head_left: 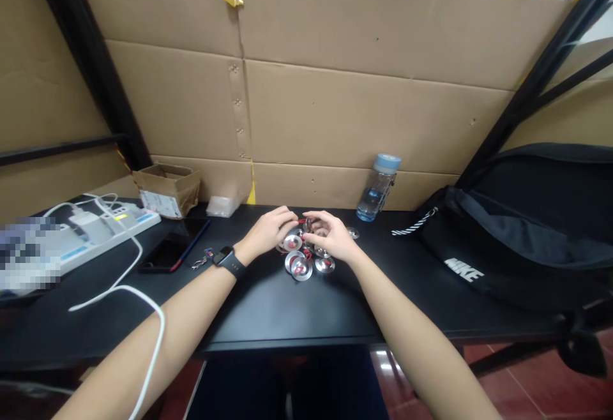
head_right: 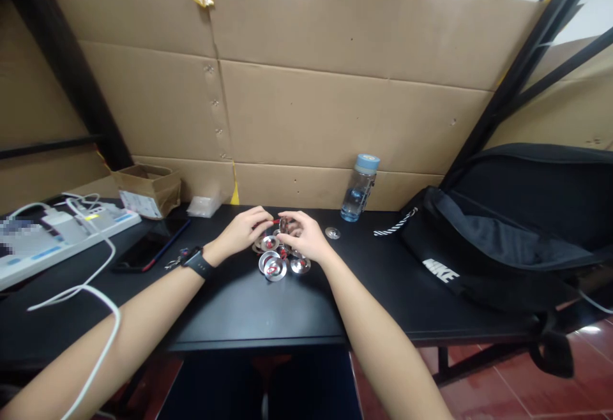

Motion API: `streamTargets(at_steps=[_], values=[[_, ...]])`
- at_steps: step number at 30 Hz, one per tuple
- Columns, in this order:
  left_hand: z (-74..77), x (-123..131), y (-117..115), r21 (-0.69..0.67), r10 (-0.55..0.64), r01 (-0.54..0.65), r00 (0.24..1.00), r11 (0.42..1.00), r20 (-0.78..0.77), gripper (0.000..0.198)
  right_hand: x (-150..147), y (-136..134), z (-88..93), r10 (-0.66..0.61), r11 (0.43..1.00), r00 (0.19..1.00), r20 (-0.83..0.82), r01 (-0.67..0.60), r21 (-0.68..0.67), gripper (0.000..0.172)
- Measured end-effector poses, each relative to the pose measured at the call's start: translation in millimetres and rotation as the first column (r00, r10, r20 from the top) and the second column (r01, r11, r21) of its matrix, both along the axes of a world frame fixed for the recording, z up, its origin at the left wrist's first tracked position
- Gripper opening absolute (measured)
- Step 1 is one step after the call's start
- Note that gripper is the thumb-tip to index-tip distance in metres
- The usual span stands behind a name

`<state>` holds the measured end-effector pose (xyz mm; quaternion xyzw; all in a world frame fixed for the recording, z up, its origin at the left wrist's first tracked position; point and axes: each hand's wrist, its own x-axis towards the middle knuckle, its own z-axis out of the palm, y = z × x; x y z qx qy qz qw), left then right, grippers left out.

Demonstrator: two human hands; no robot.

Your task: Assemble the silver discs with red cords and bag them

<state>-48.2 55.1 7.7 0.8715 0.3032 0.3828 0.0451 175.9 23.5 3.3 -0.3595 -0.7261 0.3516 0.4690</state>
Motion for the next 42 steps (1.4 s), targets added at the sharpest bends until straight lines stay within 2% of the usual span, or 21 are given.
streamTargets(at_steps=[3, 5, 9, 12, 16, 20, 26, 29, 32, 36, 38, 40, 42], values=[[-2.1, -18.6, 14.2, 0.005, 0.127, -0.127, 0.991, 0.992, -0.035, 0.03, 6.4, 6.5, -1.0, -0.093, 0.994, 0.993, 0.078, 0.088, 0.064, 0.05], [-5.7, -33.8, 24.8, -0.005, 0.203, -0.204, 0.975, 0.979, -0.087, 0.031, 17.4, 13.8, -0.1, -0.2, 0.975, 0.966, 0.163, 0.18, 0.13, 0.05], [-19.0, -59.5, 46.1, -0.027, 0.308, -0.319, 0.93, 0.947, -0.199, 0.031, 57.7, 29.0, 4.3, -0.47, 0.878, 0.818, 0.332, 0.396, 0.269, 0.053], [-30.3, -68.8, 58.7, -0.062, 0.314, -0.339, 0.915, 0.939, -0.255, 0.031, 91.9, 34.3, 5.4, -0.549, 0.833, 0.71, 0.44, 0.504, 0.226, 0.056], [-39.7, -71.1, 66.2, -0.092, 0.291, -0.328, 0.914, 0.94, -0.284, 0.033, 118.9, 35.4, 0.0, -0.485, 0.847, 0.679, 0.551, 0.521, 0.104, 0.055], [-41.1, -69.8, 66.2, -0.115, 0.278, -0.325, 0.912, 0.939, -0.302, 0.032, 124.1, 38.3, -8.8, -0.432, 0.859, 0.684, 0.587, 0.511, 0.037, 0.054], [-36.5, -67.1, 61.2, -0.129, 0.26, -0.307, 0.921, 0.943, -0.291, 0.034, 126.2, 41.6, -12.7, -0.375, 0.888, 0.707, 0.6, 0.46, 0.012, 0.052], [-35.2, -66.0, 59.8, -0.122, 0.261, -0.305, 0.922, 0.945, -0.285, 0.032, 126.1, 41.2, -12.3, -0.346, 0.899, 0.703, 0.622, 0.437, 0.006, 0.043], [-34.7, -65.3, 59.6, -0.117, 0.266, -0.308, 0.922, 0.944, -0.282, 0.03, 124.8, 40.5, -11.9, -0.352, 0.899, 0.693, 0.629, 0.438, 0.02, 0.035], [-33.1, -64.4, 58.4, -0.103, 0.278, -0.316, 0.921, 0.943, -0.273, 0.03, 119.4, 35.8, -3.8, -0.382, 0.895, 0.691, 0.614, 0.442, 0.059, 0.037], [-31.5, -63.4, 56.7, -0.095, 0.281, -0.316, 0.921, 0.944, -0.27, 0.029, 111.8, 30.5, 4.1, -0.298, 0.938, 0.756, 0.583, 0.345, 0.032, 0.038], [-29.3, -61.7, 54.5, -0.083, 0.282, -0.314, 0.921, 0.946, -0.267, 0.029, 99.9, 24.3, 11.3, -0.103, 0.987, 0.829, 0.55, 0.156, -0.05, 0.039], [-27.0, -59.3, 51.8, -0.065, 0.284, -0.31, 0.922, 0.949, -0.262, 0.028, 85.3, 18.9, 14.8, 0.069, 0.994, 0.841, 0.537, -0.013, -0.106, 0.04]])
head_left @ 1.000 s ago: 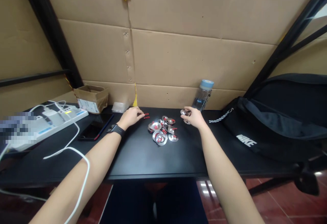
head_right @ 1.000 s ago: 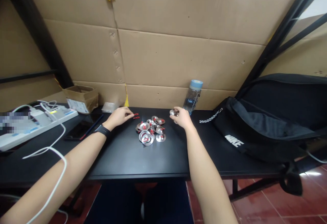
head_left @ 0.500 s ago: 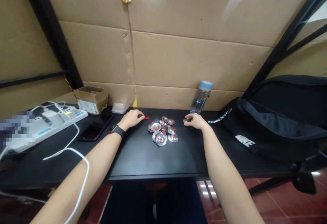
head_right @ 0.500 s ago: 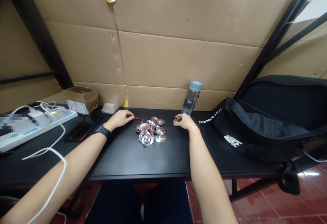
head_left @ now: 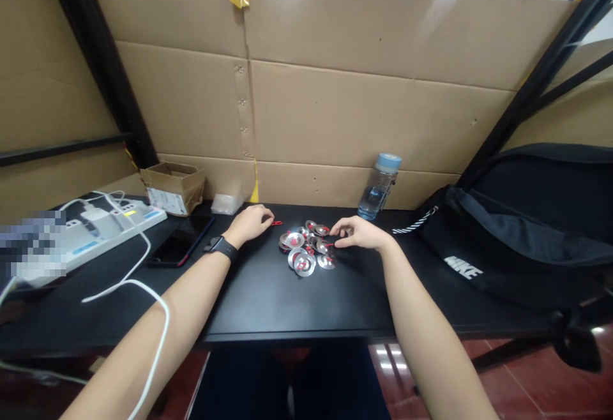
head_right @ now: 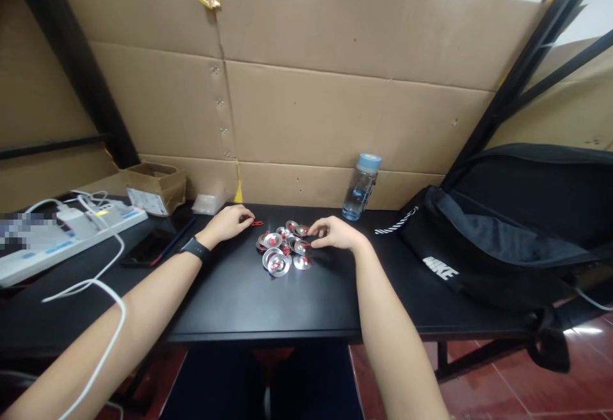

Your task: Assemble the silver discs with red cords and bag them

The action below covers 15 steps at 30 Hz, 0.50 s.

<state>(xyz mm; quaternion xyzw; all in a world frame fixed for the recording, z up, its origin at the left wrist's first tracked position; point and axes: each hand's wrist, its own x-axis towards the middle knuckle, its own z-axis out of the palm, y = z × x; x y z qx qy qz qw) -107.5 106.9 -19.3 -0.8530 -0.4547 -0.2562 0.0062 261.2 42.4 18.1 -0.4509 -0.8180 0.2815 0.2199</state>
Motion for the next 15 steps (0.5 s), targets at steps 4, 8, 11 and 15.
streamTargets(at_steps=[4, 8, 11, 15], values=[[5.0, 5.2, -5.7, 0.031, -0.004, 0.004, 1.0, 1.0, 0.004, 0.027, -23.5, -3.9, -4.0, 0.08, 0.997, 0.996, 0.048, -0.079, -0.015, 0.025], [11.8, 11.2, -13.4, 0.048, -0.026, 0.026, 1.0, 0.998, -0.004, 0.025, -26.6, -3.5, -5.4, 0.036, 0.999, 0.996, 0.077, -0.039, 0.031, 0.016], [19.1, 20.9, -24.4, 0.06, -0.091, 0.09, 0.996, 0.994, 0.016, 0.023, -24.9, -5.1, -0.4, -0.011, 0.996, 0.999, -0.04, 0.014, 0.083, 0.017], [28.4, 45.7, -47.4, 0.046, -0.26, 0.256, 0.954, 0.966, 0.15, 0.02, -37.0, -8.6, 2.0, -0.033, 0.994, 0.931, -0.364, 0.069, 0.086, 0.023]])
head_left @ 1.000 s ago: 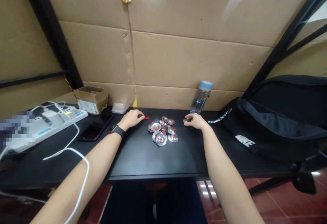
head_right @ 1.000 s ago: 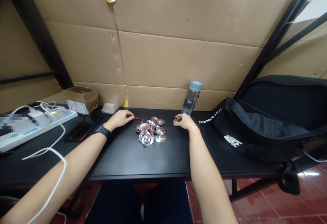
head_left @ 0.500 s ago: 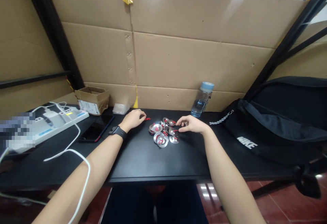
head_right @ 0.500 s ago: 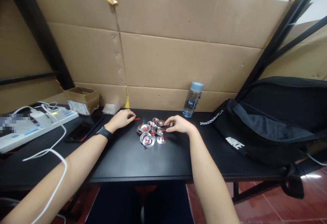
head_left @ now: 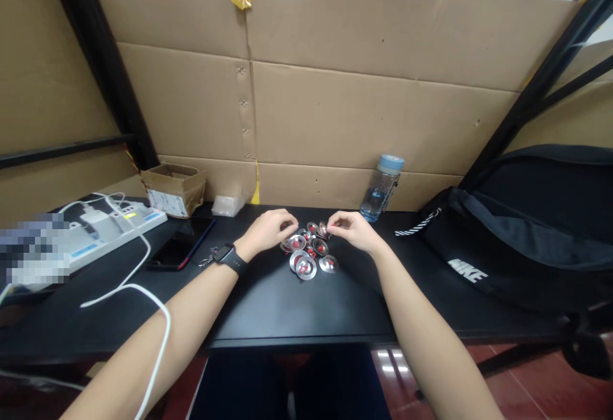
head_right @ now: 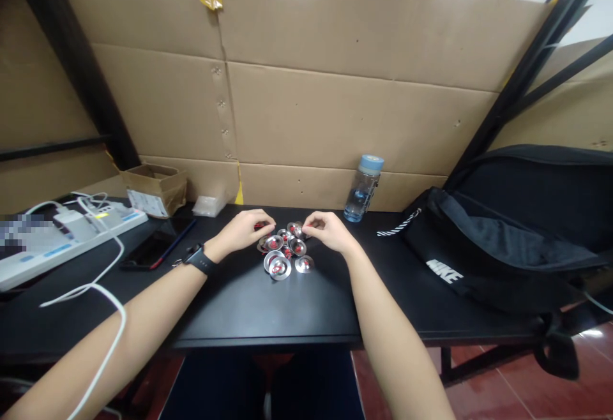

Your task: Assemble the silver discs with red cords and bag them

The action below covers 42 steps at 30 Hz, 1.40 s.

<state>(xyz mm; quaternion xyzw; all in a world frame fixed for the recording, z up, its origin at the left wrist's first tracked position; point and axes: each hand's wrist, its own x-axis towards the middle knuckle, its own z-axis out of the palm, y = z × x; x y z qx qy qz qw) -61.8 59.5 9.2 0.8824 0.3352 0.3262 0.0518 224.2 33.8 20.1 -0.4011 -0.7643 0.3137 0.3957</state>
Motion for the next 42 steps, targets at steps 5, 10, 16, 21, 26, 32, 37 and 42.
streamTargets(at_steps=[5, 10, 16, 21, 26, 32, 37, 42], values=[[0.1, 28.8, -21.3, -0.161, -0.157, 0.195, 0.962, 0.968, 0.222, 0.021, -27.0, -2.1, -9.7, 0.03, 0.998, 0.988, -0.152, -0.02, 0.067, 0.023], [-10.7, 35.3, -20.4, -0.375, -0.117, 0.263, 0.923, 0.889, 0.368, 0.024, -40.0, -5.2, -15.9, 0.101, 0.995, 0.958, -0.268, -0.103, 0.008, 0.022], [-14.2, 37.5, -18.7, -0.418, -0.084, 0.257, 0.917, 0.871, 0.39, 0.022, -45.6, -11.3, -14.1, 0.109, 0.989, 0.956, -0.272, -0.132, -0.066, 0.059], [-12.0, 35.2, -15.8, -0.364, -0.021, 0.141, 0.949, 0.921, 0.315, 0.02, -48.4, -10.0, -16.5, 0.054, 0.997, 0.978, -0.202, -0.063, -0.04, 0.056], [-11.3, 18.2, 1.3, -0.158, 0.017, 0.007, 0.988, 0.987, 0.15, 0.018, -45.0, -4.4, -19.0, -0.075, 0.995, 0.982, -0.175, 0.084, 0.047, 0.054], [-17.0, -30.2, 36.1, -0.06, 0.269, -0.265, 0.961, 0.962, 0.062, 0.021, -9.8, 9.3, -9.9, -0.335, 0.914, 0.942, 0.021, 0.32, 0.25, 0.044], [-26.3, -55.1, 53.0, -0.098, 0.296, -0.3, 0.954, 0.949, -0.052, 0.02, 41.8, 16.4, -5.5, -0.485, 0.866, 0.843, 0.233, 0.427, 0.259, 0.033], [-34.8, -53.2, 57.5, -0.112, 0.247, -0.256, 0.965, 0.96, -0.085, 0.021, 71.2, 21.3, -15.0, -0.507, 0.861, 0.785, 0.356, 0.481, 0.165, 0.032]])
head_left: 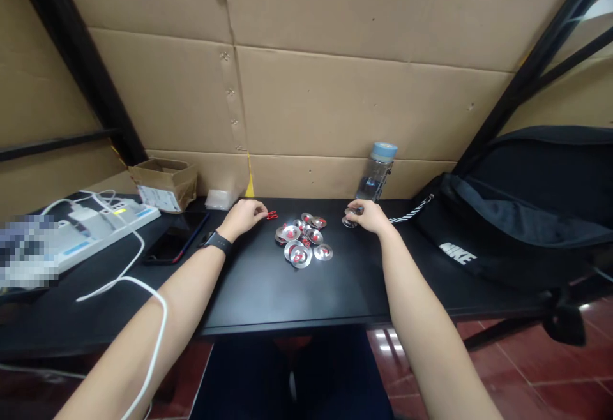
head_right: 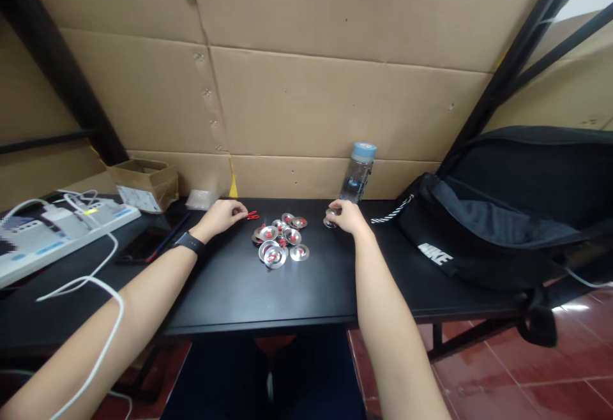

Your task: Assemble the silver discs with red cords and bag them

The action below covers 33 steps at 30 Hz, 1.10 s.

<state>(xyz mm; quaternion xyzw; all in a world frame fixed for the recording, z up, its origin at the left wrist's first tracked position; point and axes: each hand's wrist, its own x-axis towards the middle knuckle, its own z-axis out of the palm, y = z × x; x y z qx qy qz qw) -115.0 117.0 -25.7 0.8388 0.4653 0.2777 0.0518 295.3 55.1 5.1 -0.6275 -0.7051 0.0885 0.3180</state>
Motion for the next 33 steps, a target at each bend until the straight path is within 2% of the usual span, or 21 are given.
streamTargets(at_steps=[7, 15, 21, 26, 28, 33], values=[[2.7, 3.0, -3.8, 0.035, -0.026, 0.027, 0.999, 0.999, -0.036, 0.024, 5.7, 9.3, -14.7, 0.042, 0.99, 0.999, 0.016, -0.039, -0.137, 0.049], [11.3, 12.8, -14.9, 0.076, -0.029, 0.027, 0.999, 0.997, 0.033, 0.027, 10.2, 10.6, -14.6, 0.063, 0.987, 0.998, 0.027, -0.058, -0.151, 0.032], [23.9, 31.5, -34.4, 0.029, -0.209, 0.207, 0.974, 0.978, 0.085, 0.022, 3.6, 10.6, -15.3, 0.066, 0.992, 0.996, 0.068, -0.058, -0.116, 0.032], [31.9, 46.4, -51.0, -0.019, -0.394, 0.394, 0.919, 0.919, 0.025, 0.016, 2.0, 9.6, -14.3, 0.079, 0.989, 0.993, 0.09, -0.067, -0.134, 0.023], [31.0, 50.5, -53.3, -0.055, -0.417, 0.416, 0.909, 0.908, -0.017, 0.016, 1.7, 9.4, -14.1, 0.087, 0.987, 0.991, 0.102, -0.072, -0.141, 0.025], [23.3, 57.3, -52.0, -0.063, -0.368, 0.363, 0.923, 0.93, -0.116, 0.015, 2.9, 10.0, -16.2, 0.018, 0.993, 0.994, 0.104, -0.006, -0.121, 0.025]])
